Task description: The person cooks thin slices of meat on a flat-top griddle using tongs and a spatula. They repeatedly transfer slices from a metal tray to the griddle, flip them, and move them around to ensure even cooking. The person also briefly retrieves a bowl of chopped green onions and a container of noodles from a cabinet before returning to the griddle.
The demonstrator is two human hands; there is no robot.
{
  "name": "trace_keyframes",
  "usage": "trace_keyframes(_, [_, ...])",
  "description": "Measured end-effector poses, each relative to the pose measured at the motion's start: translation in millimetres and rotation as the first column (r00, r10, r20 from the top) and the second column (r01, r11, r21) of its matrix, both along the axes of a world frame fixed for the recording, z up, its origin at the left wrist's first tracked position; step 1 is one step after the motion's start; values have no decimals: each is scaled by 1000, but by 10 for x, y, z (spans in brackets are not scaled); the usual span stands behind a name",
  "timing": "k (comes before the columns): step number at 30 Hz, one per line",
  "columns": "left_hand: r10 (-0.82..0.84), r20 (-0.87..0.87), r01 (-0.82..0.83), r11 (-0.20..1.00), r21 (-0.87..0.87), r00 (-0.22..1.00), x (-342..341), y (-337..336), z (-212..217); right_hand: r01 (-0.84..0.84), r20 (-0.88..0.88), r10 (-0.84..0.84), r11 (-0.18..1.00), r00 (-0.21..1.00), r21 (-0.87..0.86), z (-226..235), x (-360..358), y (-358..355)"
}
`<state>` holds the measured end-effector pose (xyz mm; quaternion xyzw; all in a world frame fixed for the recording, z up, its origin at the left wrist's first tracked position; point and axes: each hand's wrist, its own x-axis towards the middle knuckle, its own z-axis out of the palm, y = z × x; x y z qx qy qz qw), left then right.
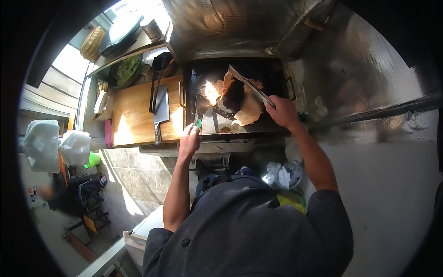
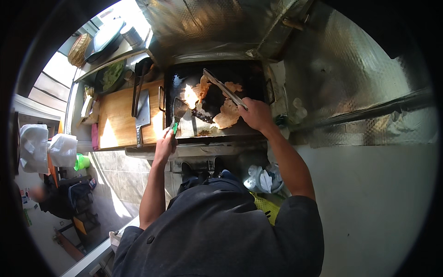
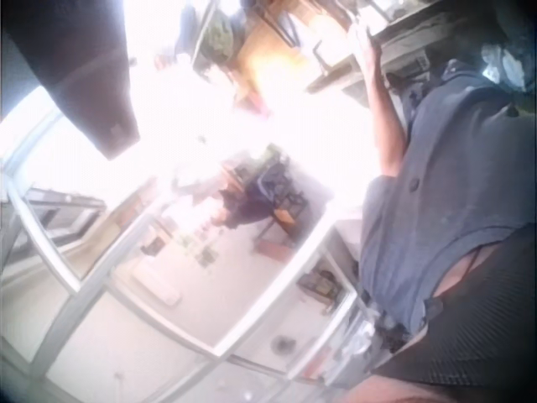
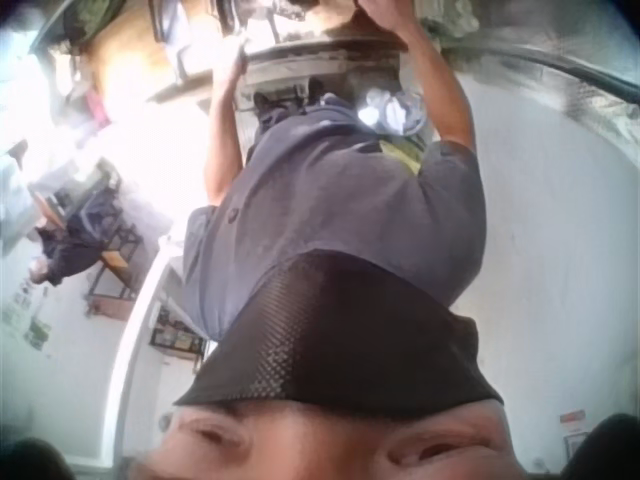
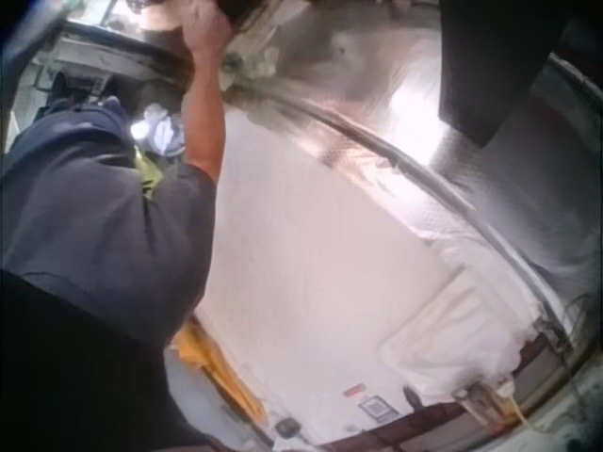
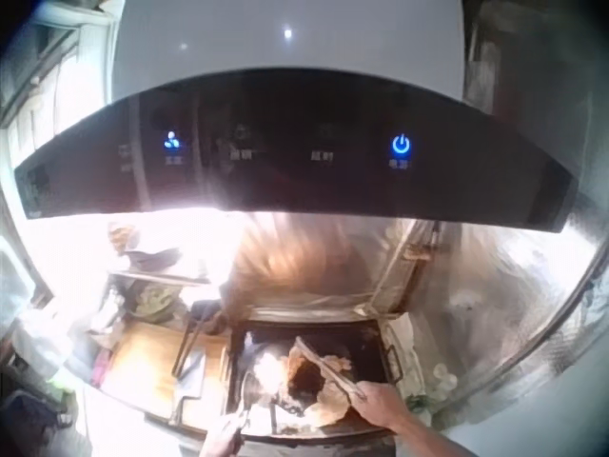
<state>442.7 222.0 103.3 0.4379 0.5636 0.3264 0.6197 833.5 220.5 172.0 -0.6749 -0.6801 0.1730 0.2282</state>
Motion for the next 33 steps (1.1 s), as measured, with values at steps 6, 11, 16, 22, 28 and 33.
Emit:
trace_keyframes(6, [-37, -18, 37, 999, 8, 999, 83, 52, 68, -42, 138, 27, 993, 990, 107, 29, -140, -219])
trace_keyframes(11, [-52, -34, 52, 999, 10, 998, 234, 35, 78, -34, 205, 74, 981, 976, -193, -723, -427, -551])
trace_keyframes(16, [-111, -15, 111, 994, 1, 994, 372, 109, -135, -62, 84, 83, 972, 993, -225, -703, -567, -878])
trace_keyframes(22, [-261, -36, 258, 963, -81, 965, 699, 296, -313, 120, 178, -69, 949, 982, -290, -578, -171, -889])
trace_keyframes(28, [-14, -256, 65, 980, 190, 967, 619, 607, -476, 170, 175, -119, 933, 977, -316, -602, -181, -782])
trace_keyframes(33, [-84, -82, 86, 996, 23, 993, 418, 572, -307, 180, 178, -133, 943, 975, -281, -650, -145, -700])
